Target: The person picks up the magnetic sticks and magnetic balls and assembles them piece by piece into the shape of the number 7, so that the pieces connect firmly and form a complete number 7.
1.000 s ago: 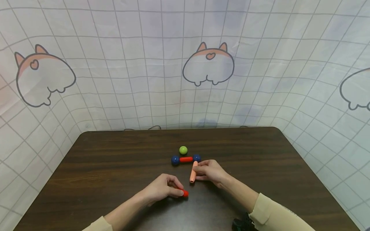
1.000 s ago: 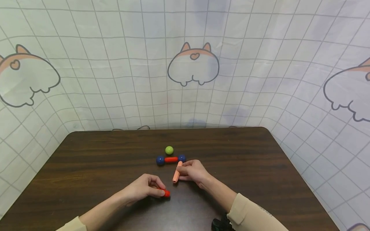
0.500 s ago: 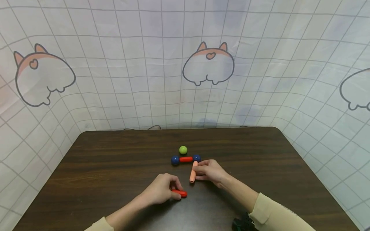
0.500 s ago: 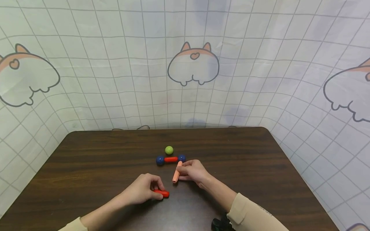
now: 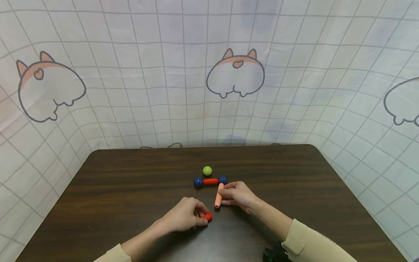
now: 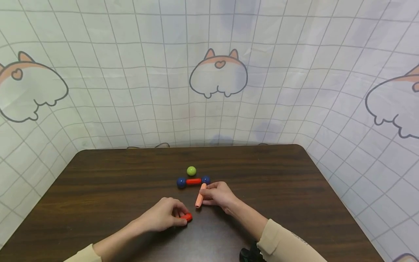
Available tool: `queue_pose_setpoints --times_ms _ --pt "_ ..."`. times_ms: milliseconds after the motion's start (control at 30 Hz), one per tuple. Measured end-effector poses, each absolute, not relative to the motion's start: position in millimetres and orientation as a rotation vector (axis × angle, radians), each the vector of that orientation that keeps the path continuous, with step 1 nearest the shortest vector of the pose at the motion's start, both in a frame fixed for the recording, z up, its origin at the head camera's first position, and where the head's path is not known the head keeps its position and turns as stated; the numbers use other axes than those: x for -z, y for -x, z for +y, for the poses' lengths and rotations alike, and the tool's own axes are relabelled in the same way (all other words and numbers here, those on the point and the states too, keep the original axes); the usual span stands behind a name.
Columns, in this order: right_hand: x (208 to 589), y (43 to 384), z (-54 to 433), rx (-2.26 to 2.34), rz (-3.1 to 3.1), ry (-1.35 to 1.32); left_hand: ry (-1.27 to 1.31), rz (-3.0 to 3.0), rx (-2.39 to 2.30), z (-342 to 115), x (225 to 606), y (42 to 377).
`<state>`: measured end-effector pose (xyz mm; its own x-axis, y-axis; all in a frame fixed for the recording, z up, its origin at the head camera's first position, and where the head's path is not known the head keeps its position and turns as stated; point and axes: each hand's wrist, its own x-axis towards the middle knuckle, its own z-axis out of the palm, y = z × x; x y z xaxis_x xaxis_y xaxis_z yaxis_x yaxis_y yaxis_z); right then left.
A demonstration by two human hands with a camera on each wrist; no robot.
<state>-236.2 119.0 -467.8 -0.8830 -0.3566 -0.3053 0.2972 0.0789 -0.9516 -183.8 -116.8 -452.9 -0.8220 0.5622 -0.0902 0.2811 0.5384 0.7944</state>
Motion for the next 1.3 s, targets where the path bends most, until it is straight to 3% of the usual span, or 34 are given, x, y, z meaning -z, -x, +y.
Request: queue_pose_setpoints --times_ms 567,1300 --pt "466.8 236.3 119.2 1.854 1.907 0.030 -0.194 1.795 -1.659 -108.4 450.6 184.7" --pt "467.0 237.3 117.1 1.863 1.901 -0.011 -0.118 1.769 -1.726 -96.1 452.9 185.7"
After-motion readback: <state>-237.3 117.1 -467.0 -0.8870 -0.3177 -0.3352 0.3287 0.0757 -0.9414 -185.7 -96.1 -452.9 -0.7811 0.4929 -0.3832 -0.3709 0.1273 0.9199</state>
